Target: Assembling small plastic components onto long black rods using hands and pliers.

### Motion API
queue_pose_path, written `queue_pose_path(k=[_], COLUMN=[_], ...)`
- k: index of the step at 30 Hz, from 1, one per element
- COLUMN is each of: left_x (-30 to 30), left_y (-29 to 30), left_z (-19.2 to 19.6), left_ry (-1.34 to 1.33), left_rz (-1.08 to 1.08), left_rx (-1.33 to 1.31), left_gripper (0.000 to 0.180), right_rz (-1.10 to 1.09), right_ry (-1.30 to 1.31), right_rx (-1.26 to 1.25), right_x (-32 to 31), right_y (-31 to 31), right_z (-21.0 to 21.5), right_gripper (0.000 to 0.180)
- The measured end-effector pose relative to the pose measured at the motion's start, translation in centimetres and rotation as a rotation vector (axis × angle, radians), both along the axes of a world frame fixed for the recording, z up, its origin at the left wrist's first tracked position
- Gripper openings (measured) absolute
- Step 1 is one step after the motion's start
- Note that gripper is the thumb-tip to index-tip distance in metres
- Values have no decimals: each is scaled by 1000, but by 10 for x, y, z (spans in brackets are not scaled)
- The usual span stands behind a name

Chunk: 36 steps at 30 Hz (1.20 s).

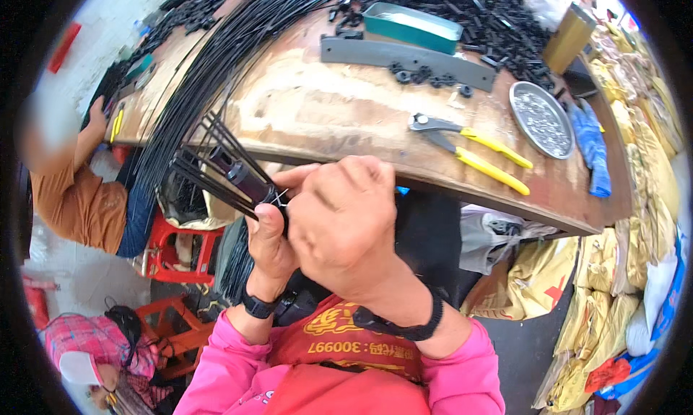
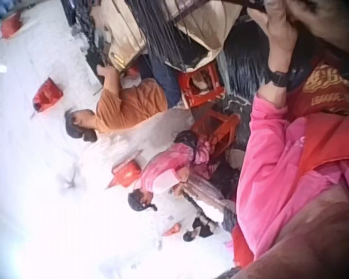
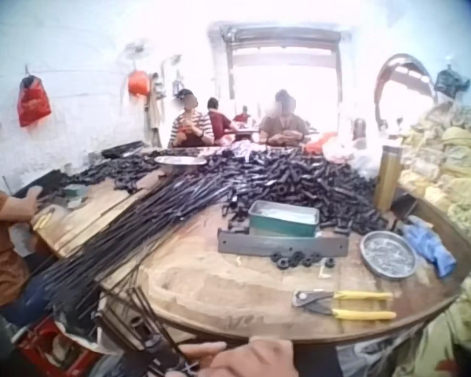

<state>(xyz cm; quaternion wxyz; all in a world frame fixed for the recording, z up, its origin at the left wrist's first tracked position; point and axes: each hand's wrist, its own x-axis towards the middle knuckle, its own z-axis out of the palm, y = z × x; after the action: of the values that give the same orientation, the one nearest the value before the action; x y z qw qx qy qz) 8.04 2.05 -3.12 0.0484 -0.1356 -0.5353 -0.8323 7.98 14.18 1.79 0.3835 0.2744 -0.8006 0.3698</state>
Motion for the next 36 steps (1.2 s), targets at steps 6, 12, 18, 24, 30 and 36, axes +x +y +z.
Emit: queue_pose_path(k=[6, 12, 18, 24, 30, 36], left_x=[3, -12, -15, -16, -24, -25], left_y=[3, -12, -13, -14, -21, -12], left_z=[13, 9, -2, -8, -6, -3], left_ry=[13, 142, 57, 38, -11, 0], left_rz=[42, -34, -167, -252, -347, -500], left_rx=[-49, -25, 91, 52, 149, 254], left_gripper=[62, 60, 54, 53, 57, 49], right_rz=[100, -224, -302, -325, 34, 1101], right_ry=[-82, -169, -289, -217, -506, -1215], right_rx=[66, 214, 434, 629, -223, -1255], right_x=[-5, -5, -2, -13, 19, 53], right_y=[24, 111, 159, 162, 130, 68], right_z=[3, 5, 2, 2, 3, -43], right_gripper=[22, 34, 27, 19, 24, 31])
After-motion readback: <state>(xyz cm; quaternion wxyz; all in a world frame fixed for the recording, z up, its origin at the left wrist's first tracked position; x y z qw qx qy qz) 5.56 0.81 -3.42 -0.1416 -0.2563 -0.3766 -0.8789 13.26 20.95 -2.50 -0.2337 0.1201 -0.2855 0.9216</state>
